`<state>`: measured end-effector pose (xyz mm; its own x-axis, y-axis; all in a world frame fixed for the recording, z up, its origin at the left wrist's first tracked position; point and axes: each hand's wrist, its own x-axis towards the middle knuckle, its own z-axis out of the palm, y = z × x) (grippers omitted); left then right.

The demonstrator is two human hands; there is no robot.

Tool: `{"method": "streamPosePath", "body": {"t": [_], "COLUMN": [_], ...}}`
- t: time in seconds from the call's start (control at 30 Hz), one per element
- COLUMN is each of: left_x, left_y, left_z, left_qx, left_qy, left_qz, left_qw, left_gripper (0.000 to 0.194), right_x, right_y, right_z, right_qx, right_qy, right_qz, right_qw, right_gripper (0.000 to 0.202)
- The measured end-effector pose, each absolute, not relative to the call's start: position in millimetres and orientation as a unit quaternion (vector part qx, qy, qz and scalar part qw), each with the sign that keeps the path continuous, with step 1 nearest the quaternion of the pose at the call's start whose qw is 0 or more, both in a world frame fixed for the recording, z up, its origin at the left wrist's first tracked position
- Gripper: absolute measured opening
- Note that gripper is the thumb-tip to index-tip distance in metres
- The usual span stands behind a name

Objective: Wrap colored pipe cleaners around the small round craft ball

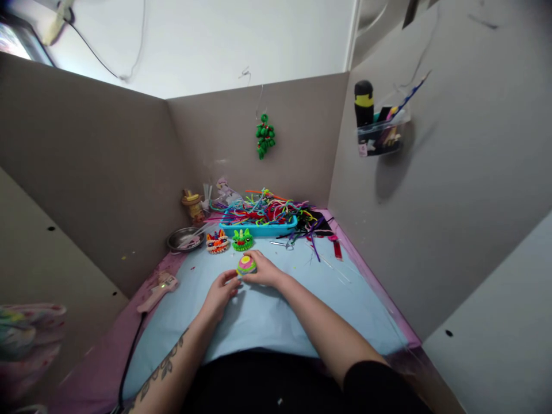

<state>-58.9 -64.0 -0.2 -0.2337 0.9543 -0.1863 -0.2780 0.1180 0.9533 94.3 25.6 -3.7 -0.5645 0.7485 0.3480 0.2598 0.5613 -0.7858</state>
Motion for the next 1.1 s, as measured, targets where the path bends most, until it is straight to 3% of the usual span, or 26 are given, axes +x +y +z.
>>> {"method": "streamPosePath", "body": {"t": [0.23,0.33,0.53,0.77,0.9,0.93,1.03,1.1], "left_x": [-99.2,-102.9,-89.9,-85.4,-90.2,-91.3,-93.9,-94.7], "left_y": [-34.8,-21.9,0.6,3.8,-0.6,-1.5,-2.9,-2.5], "left_z": [-5.5,-1.1,1.2,-1.7,3.4,4.5,5.7,4.3], "left_qx": [0.449,0.505,0.578,0.573,0.558,0.555,0.55,0.551], "left_qy": [0.557,0.545,0.502,0.483,0.461,0.456,0.446,0.443], "left_qz": [0.565,0.532,0.492,0.494,0.512,0.514,0.517,0.516], "left_qw": [0.41,0.407,0.416,0.44,0.462,0.468,0.481,0.483], "left_gripper": [0.033,0.037,0.076,0.08,0.086,0.084,0.079,0.08], "right_x": [106.2,126.0,121.0,119.5,141.4,146.4,158.1,160.6], "right_y": [64.6,69.2,62.5,57.7,26.5,18.8,11.4,18.5], "right_z": [-13.8,-14.1,-20.3,-11.9,-12.7,-14.0,-14.4,-10.3], "right_qx": [-0.303,-0.318,-0.31,-0.328,-0.279,-0.266,-0.369,-0.397], "right_qy": [-0.839,-0.83,-0.827,-0.785,-0.784,-0.773,-0.691,-0.67], "right_qz": [0.342,0.332,0.331,0.385,0.46,0.479,0.419,0.388], "right_qw": [0.297,0.318,0.332,0.357,0.309,0.318,0.46,0.492], "right_gripper": [0.082,0.062,0.046,0.035,0.033,0.03,0.035,0.035]}}
